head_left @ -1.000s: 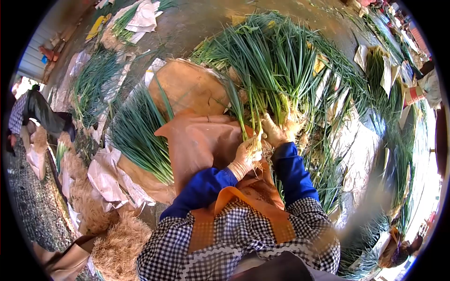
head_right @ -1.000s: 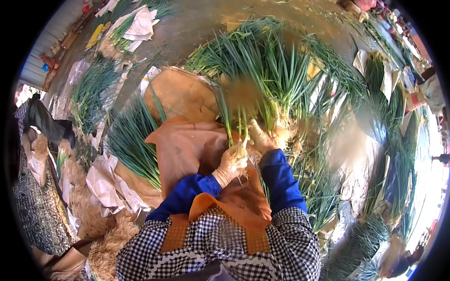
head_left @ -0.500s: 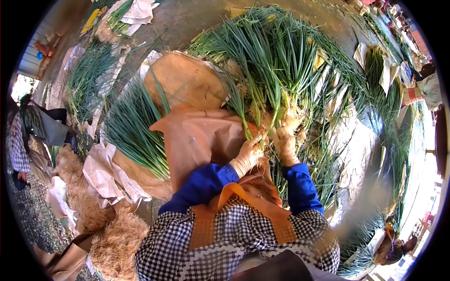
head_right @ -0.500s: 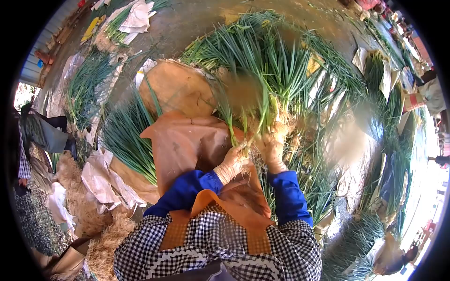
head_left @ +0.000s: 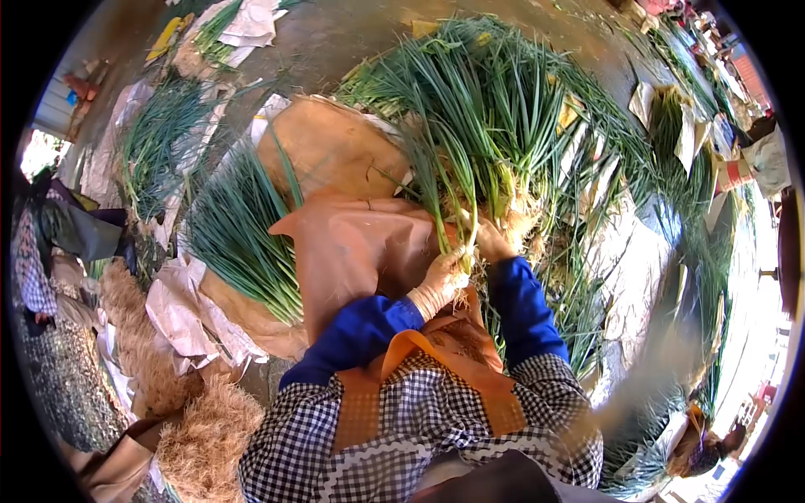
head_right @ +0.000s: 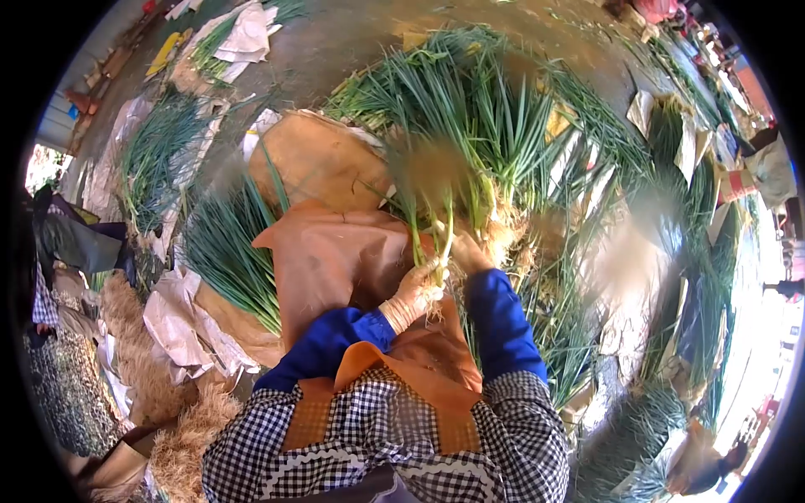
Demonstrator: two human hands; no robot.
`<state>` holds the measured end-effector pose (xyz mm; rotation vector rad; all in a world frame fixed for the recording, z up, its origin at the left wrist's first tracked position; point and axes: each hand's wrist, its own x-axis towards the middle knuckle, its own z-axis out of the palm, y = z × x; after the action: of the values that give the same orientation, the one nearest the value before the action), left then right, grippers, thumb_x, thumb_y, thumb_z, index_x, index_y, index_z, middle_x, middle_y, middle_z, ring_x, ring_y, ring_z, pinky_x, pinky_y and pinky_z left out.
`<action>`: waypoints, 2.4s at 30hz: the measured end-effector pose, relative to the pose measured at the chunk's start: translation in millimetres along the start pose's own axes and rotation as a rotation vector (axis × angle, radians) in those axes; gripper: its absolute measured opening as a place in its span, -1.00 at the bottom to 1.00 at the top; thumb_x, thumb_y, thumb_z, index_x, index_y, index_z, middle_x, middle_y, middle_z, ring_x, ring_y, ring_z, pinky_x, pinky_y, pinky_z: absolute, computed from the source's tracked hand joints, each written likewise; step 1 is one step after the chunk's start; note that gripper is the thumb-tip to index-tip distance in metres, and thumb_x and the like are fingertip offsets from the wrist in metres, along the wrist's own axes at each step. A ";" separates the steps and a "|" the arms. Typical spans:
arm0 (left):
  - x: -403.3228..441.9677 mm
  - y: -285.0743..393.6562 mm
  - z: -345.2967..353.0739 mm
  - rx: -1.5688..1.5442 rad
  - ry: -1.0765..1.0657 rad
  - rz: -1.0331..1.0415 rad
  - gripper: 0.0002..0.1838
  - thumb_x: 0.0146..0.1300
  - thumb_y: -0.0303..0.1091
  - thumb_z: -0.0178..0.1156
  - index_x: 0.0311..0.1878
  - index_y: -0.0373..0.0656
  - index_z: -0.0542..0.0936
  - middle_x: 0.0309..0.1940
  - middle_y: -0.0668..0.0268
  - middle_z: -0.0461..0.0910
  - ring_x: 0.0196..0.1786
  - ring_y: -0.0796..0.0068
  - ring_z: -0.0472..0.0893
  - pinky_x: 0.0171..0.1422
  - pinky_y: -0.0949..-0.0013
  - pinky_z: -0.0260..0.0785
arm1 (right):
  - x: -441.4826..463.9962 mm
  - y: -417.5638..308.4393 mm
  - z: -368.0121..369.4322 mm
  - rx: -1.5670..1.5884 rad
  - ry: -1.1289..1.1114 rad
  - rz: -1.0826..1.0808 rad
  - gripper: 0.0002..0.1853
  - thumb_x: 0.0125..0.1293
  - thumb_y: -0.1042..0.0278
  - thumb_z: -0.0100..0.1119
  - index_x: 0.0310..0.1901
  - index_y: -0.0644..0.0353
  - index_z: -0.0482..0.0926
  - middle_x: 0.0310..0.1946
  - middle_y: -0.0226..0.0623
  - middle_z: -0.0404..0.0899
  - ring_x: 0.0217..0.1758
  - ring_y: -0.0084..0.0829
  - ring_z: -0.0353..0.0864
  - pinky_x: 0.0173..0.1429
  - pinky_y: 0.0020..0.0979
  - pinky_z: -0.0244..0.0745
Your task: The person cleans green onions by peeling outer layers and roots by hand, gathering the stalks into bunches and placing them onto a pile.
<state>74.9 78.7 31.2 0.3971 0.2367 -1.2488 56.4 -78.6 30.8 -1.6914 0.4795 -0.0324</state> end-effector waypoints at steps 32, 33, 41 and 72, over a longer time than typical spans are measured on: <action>-18.3 -12.9 35.2 0.121 0.250 -0.070 -0.67 0.28 -0.25 0.04 0.07 -0.11 0.39 -0.47 0.45 0.51 -0.67 0.64 0.34 -0.72 0.59 0.09 | -113.5 -67.4 -13.0 -0.491 -0.058 -0.464 -0.80 0.30 0.38 0.02 -0.13 0.25 0.56 -0.37 -0.19 0.63 -0.44 -0.39 0.62 -0.36 -0.46 0.56; -20.3 -16.0 36.9 0.094 0.260 -0.131 -0.69 0.31 -0.27 0.00 0.08 -0.14 0.38 -0.43 0.41 0.52 -0.60 0.61 0.40 -0.66 0.59 0.17 | -120.8 -71.8 -23.6 -0.620 -0.176 -0.291 -0.80 0.29 0.38 0.04 -0.14 0.26 0.56 -0.36 -0.19 0.63 -0.44 -0.38 0.62 -0.36 -0.47 0.55; 12.0 -16.1 2.4 0.539 0.030 0.277 -0.72 0.29 -0.21 0.07 -0.02 -0.16 0.47 -0.52 0.46 0.45 -0.54 0.68 0.40 -0.52 0.57 0.28 | -142.9 -42.6 -32.7 -0.358 -0.122 0.289 -0.55 0.33 -0.05 -0.05 -0.26 0.27 0.54 -0.45 -0.31 0.59 -0.49 -0.46 0.50 -0.44 -0.50 0.39; 16.6 7.8 38.2 -0.030 0.093 -0.114 -0.65 0.11 -0.28 0.28 -0.03 -0.10 0.48 -0.14 0.24 0.57 -0.13 0.29 0.58 0.00 0.10 0.47 | -8.8 -80.4 -92.5 -0.530 0.139 0.372 -0.63 0.35 0.01 -0.13 -0.08 0.14 0.46 -0.19 -0.37 0.53 -0.38 -0.59 0.49 -0.42 -0.59 0.45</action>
<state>85.8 50.3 60.7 0.4209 0.3607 -1.3390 45.3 -154.6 126.6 -2.0944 0.9650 0.2711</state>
